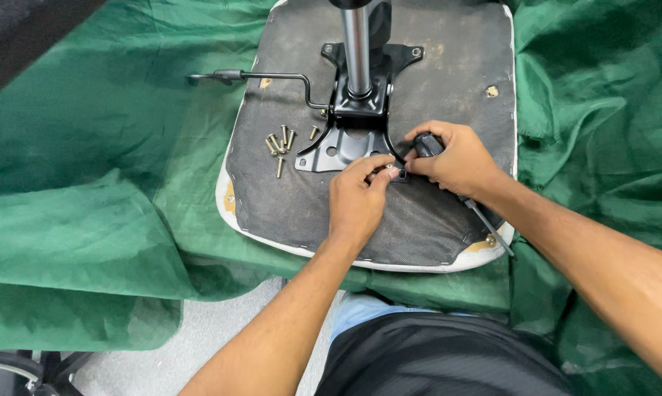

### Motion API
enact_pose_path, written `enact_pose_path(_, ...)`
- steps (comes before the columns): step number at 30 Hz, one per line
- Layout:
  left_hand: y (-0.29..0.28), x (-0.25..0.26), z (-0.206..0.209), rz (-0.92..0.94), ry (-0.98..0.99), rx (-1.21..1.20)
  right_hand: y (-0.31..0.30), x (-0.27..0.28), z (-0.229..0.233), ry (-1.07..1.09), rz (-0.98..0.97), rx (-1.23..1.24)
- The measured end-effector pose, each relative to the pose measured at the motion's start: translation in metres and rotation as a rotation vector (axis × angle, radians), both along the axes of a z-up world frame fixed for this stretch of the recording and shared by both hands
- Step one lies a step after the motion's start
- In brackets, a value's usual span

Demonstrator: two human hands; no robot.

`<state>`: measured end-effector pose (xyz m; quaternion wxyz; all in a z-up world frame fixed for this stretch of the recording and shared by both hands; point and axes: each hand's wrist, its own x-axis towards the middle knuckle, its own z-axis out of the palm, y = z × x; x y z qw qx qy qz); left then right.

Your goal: The person assembles a chair by securing the metal base to the underside of the seat cushion using a screwdriver and several screws. The person positions the base, inserts screws into the holes, and tightens them to attach the components.

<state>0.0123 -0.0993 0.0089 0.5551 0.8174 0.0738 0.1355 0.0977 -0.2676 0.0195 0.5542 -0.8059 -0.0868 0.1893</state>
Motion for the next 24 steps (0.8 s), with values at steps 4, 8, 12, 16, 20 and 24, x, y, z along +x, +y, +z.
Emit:
enact_pose_path(4, -0.005, 0.011, -0.004, -0.030, 0.091, -0.143, -0.002, 0.006, -0.003, 0.027, -0.008, -0.021)
enact_pose_path(8, -0.009, 0.009, -0.012, -0.084, -0.082, 0.058, -0.004, 0.008, -0.006, 0.032, -0.039, 0.090)
enact_pose_path(12, -0.009, 0.006, -0.014, -0.068, -0.222, 0.223, 0.001, 0.013, 0.014, 0.172, -0.140, 0.181)
enact_pose_path(16, -0.011, 0.004, -0.011, -0.047, -0.182, 0.301, 0.004, 0.013, 0.053, -0.119, -0.083, 0.225)
enact_pose_path(20, -0.011, 0.004, -0.006, -0.085, -0.124, 0.311, 0.005, 0.007, 0.090, -0.165, 0.013, 0.479)
enact_pose_path(24, -0.011, 0.003, -0.005, -0.115, -0.122, 0.302, 0.008, 0.003, 0.113, -0.126, 0.043, 0.750)
